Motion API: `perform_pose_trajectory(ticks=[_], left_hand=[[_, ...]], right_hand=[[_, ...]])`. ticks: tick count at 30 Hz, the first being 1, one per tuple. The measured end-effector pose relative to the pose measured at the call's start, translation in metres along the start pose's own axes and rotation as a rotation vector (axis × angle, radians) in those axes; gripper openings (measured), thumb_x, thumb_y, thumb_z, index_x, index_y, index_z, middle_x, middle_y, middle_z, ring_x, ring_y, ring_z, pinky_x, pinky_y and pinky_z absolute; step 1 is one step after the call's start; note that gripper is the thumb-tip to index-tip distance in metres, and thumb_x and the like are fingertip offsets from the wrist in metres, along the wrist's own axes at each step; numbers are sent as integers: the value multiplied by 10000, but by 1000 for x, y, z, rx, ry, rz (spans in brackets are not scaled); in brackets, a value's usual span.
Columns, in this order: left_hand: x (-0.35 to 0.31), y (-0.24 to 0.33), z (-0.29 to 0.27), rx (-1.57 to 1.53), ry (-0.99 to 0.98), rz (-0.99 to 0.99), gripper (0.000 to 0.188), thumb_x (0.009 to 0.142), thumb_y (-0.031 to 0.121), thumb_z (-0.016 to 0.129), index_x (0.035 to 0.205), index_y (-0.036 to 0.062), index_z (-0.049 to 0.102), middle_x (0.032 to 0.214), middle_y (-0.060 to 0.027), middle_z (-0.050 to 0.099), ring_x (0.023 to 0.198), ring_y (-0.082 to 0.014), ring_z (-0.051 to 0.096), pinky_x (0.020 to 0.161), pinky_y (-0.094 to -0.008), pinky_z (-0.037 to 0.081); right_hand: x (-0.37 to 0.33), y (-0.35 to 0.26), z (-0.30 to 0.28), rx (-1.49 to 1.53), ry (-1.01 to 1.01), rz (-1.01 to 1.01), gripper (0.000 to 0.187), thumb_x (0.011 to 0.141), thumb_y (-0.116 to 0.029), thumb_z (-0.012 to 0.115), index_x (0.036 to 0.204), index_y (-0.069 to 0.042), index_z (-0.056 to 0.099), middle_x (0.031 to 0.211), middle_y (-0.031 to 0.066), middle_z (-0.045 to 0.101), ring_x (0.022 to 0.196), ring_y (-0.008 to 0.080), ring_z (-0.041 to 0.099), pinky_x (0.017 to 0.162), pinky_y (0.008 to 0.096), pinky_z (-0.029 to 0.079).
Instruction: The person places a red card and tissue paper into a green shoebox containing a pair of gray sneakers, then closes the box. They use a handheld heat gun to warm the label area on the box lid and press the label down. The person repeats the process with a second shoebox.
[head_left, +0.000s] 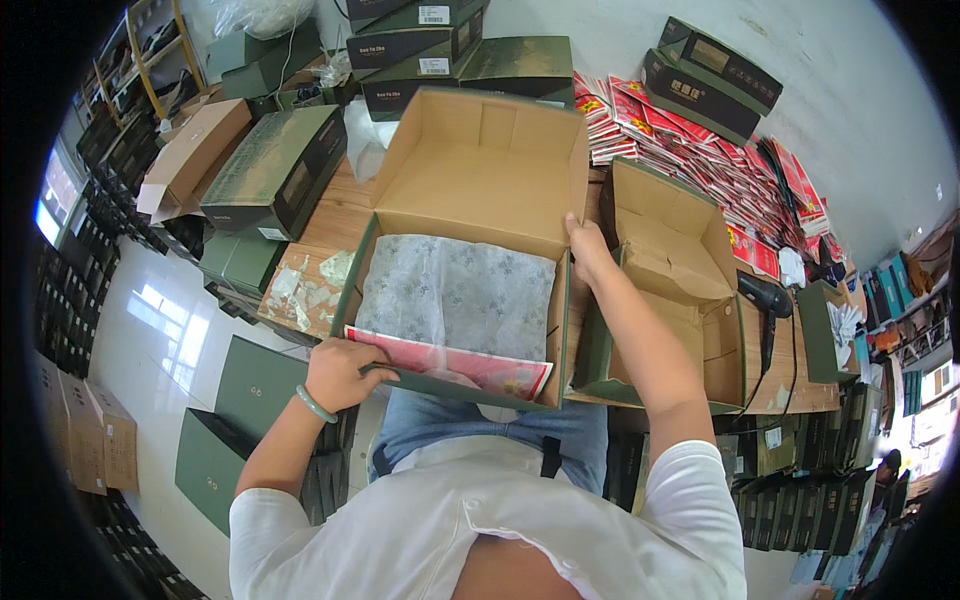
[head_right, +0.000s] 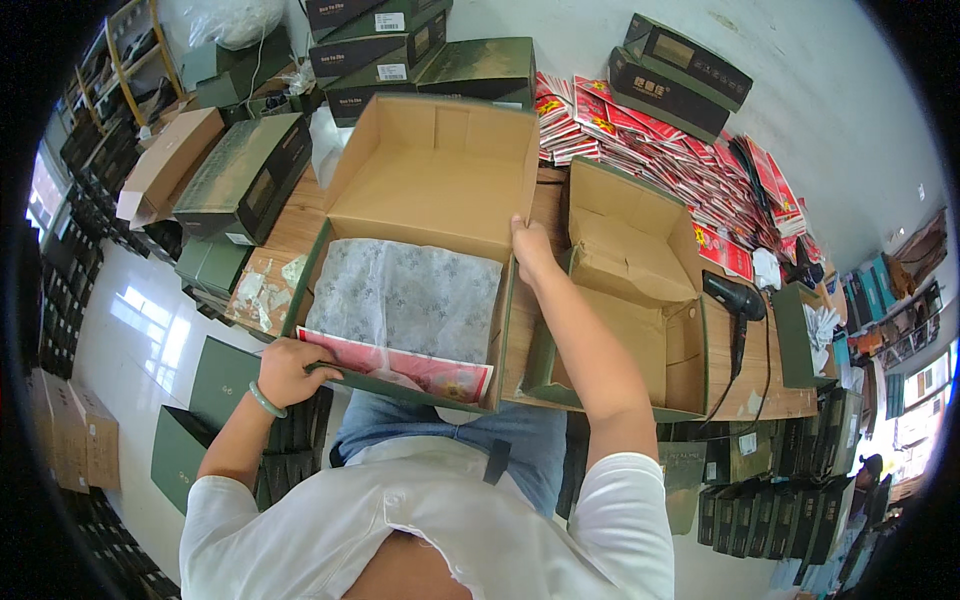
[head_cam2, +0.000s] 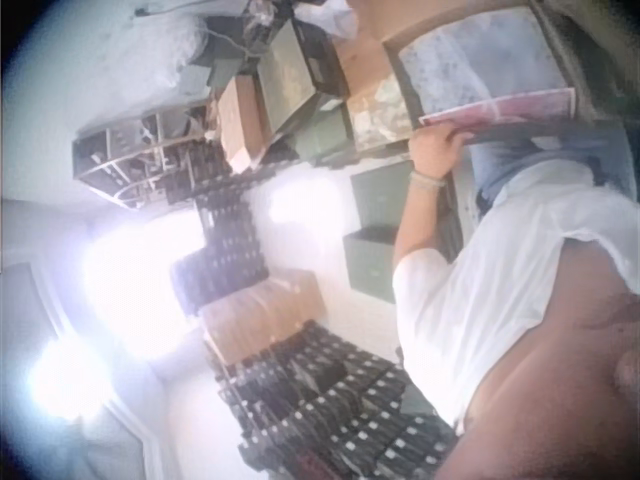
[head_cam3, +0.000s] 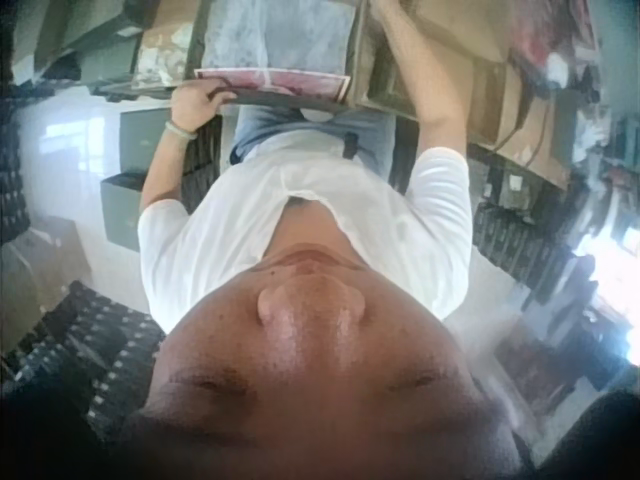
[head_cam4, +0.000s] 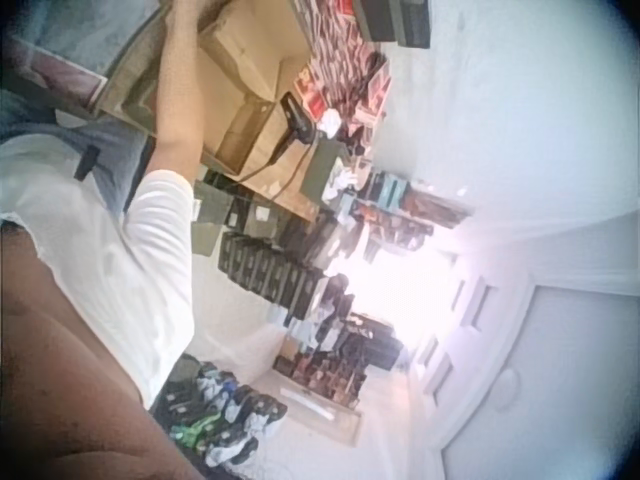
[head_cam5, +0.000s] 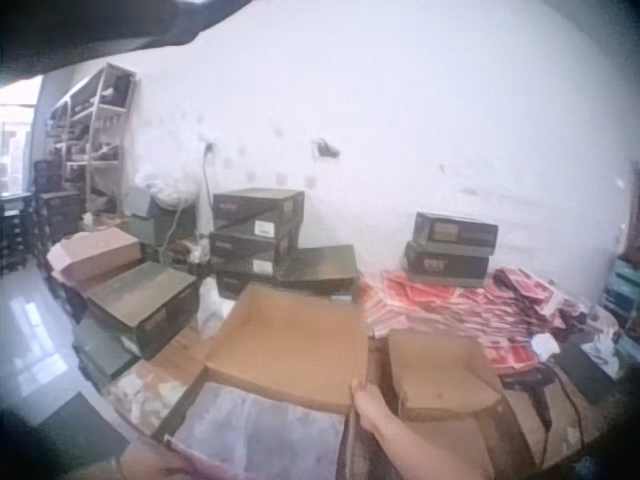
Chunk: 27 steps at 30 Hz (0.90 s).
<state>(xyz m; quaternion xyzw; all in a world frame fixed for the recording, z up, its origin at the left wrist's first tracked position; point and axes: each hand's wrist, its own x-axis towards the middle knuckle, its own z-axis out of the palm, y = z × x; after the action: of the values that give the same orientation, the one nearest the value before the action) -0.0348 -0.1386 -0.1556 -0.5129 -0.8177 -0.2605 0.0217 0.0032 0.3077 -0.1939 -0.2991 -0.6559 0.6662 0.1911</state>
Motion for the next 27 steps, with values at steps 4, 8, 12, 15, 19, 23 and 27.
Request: perform_pose_trajectory(ticks=[4,8,12,15,19,23,27], left_hand=[[-4,-6,1,70,191,136,669,711,387,835,1258,85,598,1167,-148,611,1014,-297,622,860,-381,507],[-26,-43,29,-415,831,118,566,946,337,627,1385,27,449,1293,-170,526,1169,-257,540,1020,-386,416],[-48,-49,19,-925,1048,-371,515,1060,361,409,1434,8,390,1415,-144,467,1294,-236,460,1114,-396,330],[-48,-58,-16,-1017,794,-475,564,1063,432,362,1459,32,385,1460,-142,467,1360,-245,433,1140,-394,309],[-28,-41,-52,-1059,401,-457,588,1051,446,372,1478,41,379,1467,-163,475,1360,-271,453,1143,-402,314],[-9,-21,-26,-769,316,-469,476,1023,178,520,1458,8,434,1453,-165,493,1371,-259,446,1152,-370,302],[-15,-32,8,-606,256,-505,450,996,149,568,1413,-4,494,1428,-155,525,1363,-246,442,1150,-350,298]], right_hand=[[-32,-21,-4,-23,-260,-228,616,1000,-241,582,1471,52,315,1416,152,501,1298,234,472,1106,351,334],[-56,-11,-51,-30,-319,-291,740,896,-144,662,1519,10,294,1489,107,447,1386,238,403,1157,355,293],[-129,-71,-44,-248,-291,-138,478,899,-43,575,1377,-29,560,1515,177,432,1415,293,400,1136,352,332],[-147,-55,-59,-316,-108,-394,392,992,-66,500,1376,-81,574,1518,157,440,1424,294,384,1152,375,316],[-230,-57,-18,-490,-179,-544,498,999,-328,564,1434,-91,509,1570,221,321,1471,378,272,1177,468,260],[-255,-10,28,-853,-158,-566,526,962,-309,607,1434,-101,503,1583,239,270,1474,488,150,1177,535,223],[-251,13,29,-787,-126,-615,506,930,-227,646,1411,-109,540,1594,205,278,1482,475,142,1173,533,206]])
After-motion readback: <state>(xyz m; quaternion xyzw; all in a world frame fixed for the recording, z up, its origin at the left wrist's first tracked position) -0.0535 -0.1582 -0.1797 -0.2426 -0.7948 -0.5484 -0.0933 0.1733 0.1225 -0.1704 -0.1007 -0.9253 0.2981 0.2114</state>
